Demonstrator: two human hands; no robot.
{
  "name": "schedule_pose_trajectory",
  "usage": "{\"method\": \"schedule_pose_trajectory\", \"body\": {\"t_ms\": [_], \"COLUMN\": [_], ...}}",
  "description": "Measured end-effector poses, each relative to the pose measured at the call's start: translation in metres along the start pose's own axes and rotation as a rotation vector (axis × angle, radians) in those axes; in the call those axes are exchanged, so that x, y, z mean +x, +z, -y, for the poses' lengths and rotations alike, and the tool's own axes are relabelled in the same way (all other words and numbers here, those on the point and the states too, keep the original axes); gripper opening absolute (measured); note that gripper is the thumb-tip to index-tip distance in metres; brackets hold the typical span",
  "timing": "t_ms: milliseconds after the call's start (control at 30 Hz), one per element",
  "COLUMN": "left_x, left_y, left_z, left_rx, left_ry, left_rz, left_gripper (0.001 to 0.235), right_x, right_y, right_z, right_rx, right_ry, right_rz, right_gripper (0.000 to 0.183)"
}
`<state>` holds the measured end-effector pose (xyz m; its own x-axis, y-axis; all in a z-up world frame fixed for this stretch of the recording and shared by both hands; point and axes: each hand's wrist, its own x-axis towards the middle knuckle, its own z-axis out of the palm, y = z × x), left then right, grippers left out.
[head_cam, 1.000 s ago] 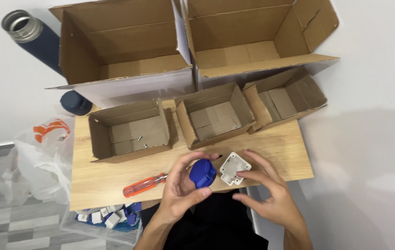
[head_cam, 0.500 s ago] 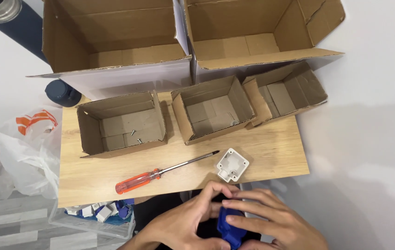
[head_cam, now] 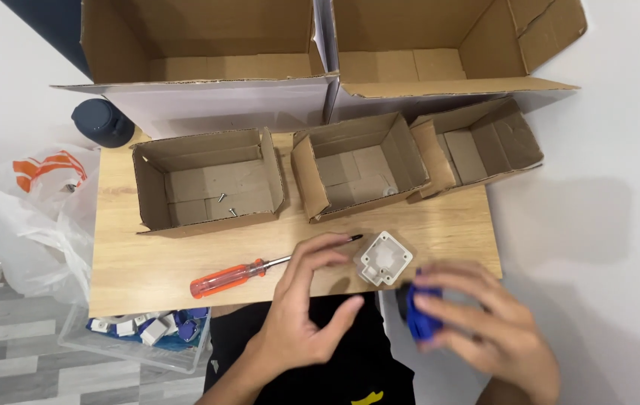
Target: Assembling a blue electrical socket by fitting plastic components together and fastening them with a screwdriver.
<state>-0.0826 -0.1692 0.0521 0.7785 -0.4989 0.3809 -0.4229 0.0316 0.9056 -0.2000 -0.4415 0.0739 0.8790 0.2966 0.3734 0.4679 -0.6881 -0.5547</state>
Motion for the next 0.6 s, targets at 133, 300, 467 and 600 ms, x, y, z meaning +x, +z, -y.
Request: {"method": "schedule_pose_trajectory", "body": {"t_ms": [133,300,467,600], "left_x": [-0.010,-0.011,-0.011,-0.012], "left_y": [0.034,0.066,0.066,0.066], "left_z": [0.038,0.060,0.071,0.076], "left_rx": [0.150,0.313,0.303,0.283], "left_ry": [0.099,0.134,0.059,0.089], "left_rz": [0.005,-0.043,0.013,-0.030], "left_gripper": [0.070,0.092,0.072,0.068], "right_x": [0.045,0.060,0.064,0.068], "right_y": [-0.006,0.007,0.014,0.015], "right_z": [-0.002,-0.011,-0.021,-0.023], "right_rx": [-0.034,-0.008,-0.032,-0.059], "right_ry": [0.039,0.160,0.132,0.136], "right_rz": [0.069,0.232,0.303,0.358], "right_gripper": [0.051,0.043,0.044,0.046]}}
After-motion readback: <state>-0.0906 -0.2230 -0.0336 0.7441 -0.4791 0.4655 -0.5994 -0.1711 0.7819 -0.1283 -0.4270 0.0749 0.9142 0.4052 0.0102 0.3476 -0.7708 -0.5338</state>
